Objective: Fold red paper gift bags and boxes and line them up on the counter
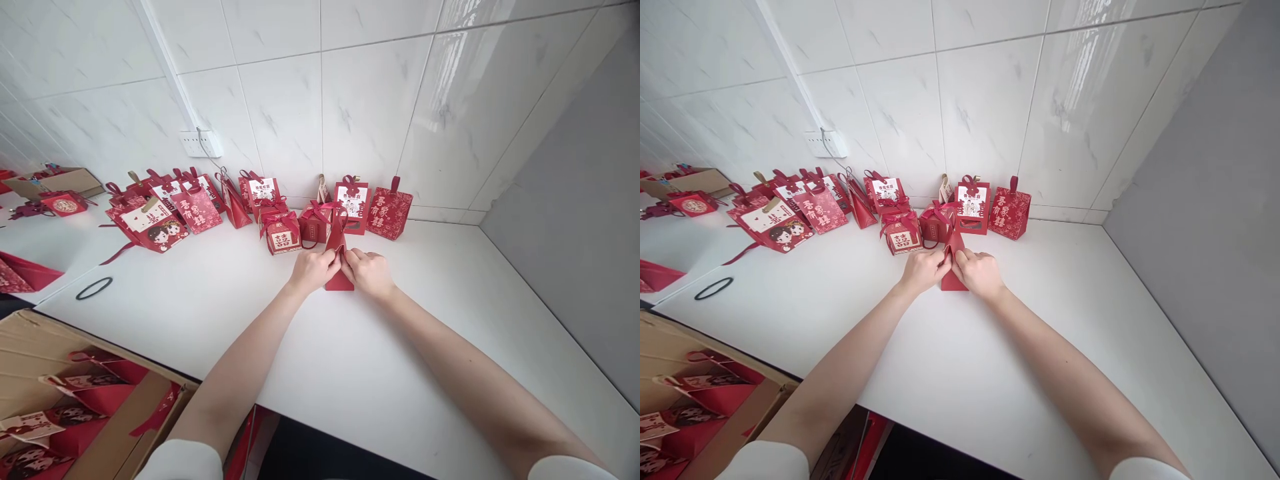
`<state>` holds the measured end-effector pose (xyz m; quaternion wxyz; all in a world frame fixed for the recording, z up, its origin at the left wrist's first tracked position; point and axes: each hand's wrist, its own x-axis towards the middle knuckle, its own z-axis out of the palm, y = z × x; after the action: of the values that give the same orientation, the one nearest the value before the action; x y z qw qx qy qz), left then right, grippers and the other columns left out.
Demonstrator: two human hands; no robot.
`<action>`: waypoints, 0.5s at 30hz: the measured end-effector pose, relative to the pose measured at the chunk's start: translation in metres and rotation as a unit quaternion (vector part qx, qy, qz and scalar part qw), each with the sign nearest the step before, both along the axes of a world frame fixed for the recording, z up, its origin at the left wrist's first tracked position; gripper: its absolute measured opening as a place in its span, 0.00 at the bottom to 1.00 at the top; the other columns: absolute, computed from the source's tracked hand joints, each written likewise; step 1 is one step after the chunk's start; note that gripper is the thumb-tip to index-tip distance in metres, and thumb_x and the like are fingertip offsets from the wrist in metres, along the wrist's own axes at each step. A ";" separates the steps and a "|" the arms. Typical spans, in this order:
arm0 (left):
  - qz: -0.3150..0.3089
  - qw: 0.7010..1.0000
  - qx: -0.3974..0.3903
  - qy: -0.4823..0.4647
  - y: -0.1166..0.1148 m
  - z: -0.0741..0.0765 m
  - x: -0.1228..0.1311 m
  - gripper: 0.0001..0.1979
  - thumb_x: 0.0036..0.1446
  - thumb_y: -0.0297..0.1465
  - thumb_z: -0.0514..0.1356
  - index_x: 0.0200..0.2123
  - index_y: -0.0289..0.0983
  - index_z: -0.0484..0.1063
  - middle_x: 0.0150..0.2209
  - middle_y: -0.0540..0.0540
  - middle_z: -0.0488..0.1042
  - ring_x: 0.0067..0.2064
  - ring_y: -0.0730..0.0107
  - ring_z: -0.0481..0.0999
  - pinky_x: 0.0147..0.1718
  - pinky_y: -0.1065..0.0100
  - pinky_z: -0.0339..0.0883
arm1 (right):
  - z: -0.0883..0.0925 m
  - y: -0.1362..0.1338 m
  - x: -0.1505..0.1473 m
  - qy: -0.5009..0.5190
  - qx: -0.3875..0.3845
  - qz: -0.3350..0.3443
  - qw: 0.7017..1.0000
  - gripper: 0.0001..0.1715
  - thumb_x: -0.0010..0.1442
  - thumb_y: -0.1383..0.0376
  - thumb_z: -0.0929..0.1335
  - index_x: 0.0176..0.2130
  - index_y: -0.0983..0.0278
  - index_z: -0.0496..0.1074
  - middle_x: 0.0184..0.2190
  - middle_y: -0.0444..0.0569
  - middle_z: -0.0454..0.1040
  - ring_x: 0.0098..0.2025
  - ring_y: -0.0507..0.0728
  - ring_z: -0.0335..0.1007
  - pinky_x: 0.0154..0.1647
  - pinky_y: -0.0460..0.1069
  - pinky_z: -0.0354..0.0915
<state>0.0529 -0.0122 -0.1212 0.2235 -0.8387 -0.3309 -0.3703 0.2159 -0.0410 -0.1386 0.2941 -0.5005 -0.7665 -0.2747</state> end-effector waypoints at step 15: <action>-0.077 0.995 -0.060 0.014 -0.010 -0.006 0.001 0.08 0.55 0.30 0.54 0.24 0.38 0.63 0.19 0.52 0.69 0.20 0.75 0.66 0.20 0.70 0.53 | 0.009 -0.006 -0.002 0.117 -0.002 -0.018 0.993 0.09 0.61 0.65 0.59 0.32 0.64 0.66 0.28 0.46 0.69 0.22 0.50 0.59 0.23 0.46 0.48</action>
<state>0.0535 -0.0220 -0.1271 0.1484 -0.8788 -0.2835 -0.3540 0.2141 -0.0467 -0.1293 0.3760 -0.5435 -0.7182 -0.2177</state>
